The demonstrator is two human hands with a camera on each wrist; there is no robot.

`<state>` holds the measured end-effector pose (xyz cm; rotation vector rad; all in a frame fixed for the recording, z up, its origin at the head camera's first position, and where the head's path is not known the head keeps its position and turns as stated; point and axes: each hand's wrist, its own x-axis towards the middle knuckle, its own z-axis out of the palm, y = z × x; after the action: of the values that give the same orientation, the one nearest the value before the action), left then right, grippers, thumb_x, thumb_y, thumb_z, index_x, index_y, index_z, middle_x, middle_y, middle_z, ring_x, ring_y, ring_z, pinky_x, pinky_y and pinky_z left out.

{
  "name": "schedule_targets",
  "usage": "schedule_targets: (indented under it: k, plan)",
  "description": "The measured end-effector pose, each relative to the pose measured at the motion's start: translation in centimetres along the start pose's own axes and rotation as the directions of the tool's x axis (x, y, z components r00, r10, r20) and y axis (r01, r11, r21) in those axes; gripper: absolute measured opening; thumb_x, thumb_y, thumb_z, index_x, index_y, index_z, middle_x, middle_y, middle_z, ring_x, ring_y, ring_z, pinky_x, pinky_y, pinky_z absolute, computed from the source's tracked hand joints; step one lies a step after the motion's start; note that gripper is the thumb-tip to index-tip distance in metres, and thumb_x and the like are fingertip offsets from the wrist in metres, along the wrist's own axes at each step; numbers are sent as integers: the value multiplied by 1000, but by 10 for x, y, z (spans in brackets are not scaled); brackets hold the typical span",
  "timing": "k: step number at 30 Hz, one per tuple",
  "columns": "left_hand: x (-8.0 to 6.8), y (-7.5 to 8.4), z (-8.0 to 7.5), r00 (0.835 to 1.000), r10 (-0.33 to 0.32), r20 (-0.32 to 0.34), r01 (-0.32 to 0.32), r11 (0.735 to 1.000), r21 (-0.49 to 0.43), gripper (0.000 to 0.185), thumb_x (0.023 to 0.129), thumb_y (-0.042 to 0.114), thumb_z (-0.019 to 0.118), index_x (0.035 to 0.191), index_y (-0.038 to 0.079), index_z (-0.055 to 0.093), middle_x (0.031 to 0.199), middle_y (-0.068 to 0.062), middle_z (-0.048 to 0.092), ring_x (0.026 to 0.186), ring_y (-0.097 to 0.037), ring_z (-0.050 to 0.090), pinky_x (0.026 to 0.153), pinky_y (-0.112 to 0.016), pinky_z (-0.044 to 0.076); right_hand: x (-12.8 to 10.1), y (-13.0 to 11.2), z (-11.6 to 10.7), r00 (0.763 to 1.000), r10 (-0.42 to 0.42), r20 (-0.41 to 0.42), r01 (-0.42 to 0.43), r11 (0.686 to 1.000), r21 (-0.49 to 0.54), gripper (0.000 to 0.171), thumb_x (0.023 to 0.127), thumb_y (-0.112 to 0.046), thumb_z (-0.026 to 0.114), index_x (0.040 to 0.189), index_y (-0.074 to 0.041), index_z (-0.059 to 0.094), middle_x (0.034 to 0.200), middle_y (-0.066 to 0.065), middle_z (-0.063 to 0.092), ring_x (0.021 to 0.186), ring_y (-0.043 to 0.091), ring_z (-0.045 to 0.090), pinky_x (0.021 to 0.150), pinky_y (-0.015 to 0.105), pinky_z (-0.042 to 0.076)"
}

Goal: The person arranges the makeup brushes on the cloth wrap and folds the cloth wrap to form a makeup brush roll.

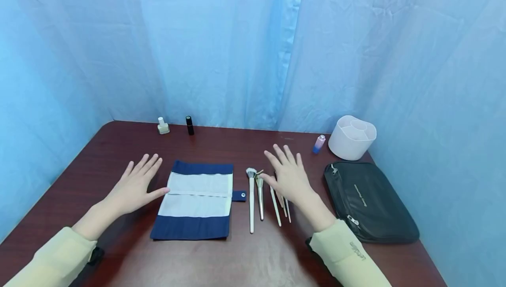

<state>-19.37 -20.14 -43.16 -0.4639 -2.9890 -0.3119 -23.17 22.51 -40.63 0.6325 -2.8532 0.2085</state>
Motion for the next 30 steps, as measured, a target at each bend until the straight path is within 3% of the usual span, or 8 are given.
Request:
schedule_targets:
  k: [6,11,16,23,27,30]
  plan:
    - [-4,-4,10,995,82,63,-77,994,-72,93,84,58,60,149,3,23,156,-17,20,143,-37,13,112,-60,12,3,-14,12,996,-51,70,51,999,2,71,89,-53,57,148,-22,33,155,7,27,143,33,19,109,63,17]
    - [-6,-9,15,978,160,133,-144,982,-120,90,84,54,62,149,3,25,155,-15,21,143,-37,16,112,-59,14,6,-19,23,986,-80,149,73,996,47,73,87,-52,60,147,-18,35,152,9,32,141,33,25,109,62,20]
    - [-8,-14,17,959,216,182,-187,969,-165,87,85,55,61,148,5,27,155,-14,23,142,-37,18,112,-58,17,11,-16,33,977,-127,170,105,986,133,70,85,-47,66,142,-12,43,144,12,43,133,30,39,106,52,34]
    - [-6,-24,21,939,252,235,-207,957,-202,88,82,58,62,147,7,31,155,-12,24,143,-33,20,111,-56,20,18,-14,38,968,-208,144,176,963,205,54,81,-41,72,124,-10,60,119,6,60,108,21,54,86,39,50]
    - [-5,-27,23,935,256,246,-207,956,-208,91,80,62,62,147,7,32,155,-12,25,142,-32,22,111,-56,22,21,-15,42,961,-228,159,188,954,232,50,79,-41,75,117,-11,64,104,3,62,93,18,52,70,32,46]
    - [-3,-28,24,935,258,244,-211,956,-203,94,79,64,61,147,7,32,155,-12,25,142,-32,23,111,-56,22,25,-14,47,957,-241,160,198,948,248,48,78,-43,75,114,-13,65,95,0,61,87,16,50,66,28,41]
